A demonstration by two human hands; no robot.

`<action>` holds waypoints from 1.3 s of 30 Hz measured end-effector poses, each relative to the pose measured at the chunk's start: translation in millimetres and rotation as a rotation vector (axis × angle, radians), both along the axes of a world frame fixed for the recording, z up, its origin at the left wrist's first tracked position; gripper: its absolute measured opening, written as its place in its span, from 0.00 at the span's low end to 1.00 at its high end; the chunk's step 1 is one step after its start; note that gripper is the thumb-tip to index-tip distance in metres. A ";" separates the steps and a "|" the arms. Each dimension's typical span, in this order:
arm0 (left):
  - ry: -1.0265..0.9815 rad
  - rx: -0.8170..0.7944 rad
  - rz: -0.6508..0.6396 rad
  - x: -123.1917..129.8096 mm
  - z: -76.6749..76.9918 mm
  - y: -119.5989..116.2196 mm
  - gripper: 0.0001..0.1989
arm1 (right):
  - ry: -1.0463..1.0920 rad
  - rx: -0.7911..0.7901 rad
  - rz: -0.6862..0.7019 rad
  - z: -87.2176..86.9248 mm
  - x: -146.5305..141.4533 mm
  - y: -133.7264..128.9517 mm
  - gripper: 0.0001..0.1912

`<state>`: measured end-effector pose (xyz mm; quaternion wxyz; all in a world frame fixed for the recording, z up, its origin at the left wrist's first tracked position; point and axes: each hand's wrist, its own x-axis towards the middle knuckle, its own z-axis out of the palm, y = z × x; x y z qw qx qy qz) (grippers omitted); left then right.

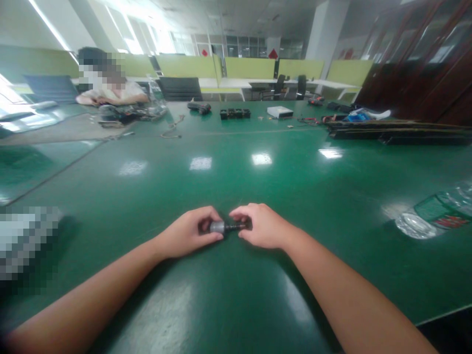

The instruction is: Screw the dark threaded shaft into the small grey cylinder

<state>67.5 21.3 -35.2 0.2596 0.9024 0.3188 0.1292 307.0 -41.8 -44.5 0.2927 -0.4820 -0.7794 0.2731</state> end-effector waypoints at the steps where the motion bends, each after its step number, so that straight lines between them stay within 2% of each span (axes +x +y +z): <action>1: 0.002 0.001 -0.001 0.0 0.1 0.0 0.13 | -0.014 0.012 -0.004 0.0 0.5 0.2 0.23; 14: -0.021 -0.008 0.011 0.6 -1.4 -0.8 0.13 | -0.123 0.079 0.011 -0.9 -9.4 2.0 0.09; 39: -0.014 -0.017 0.002 0.8 0.3 -1.8 0.13 | -0.158 0.094 0.030 2.6 -9.1 0.7 0.07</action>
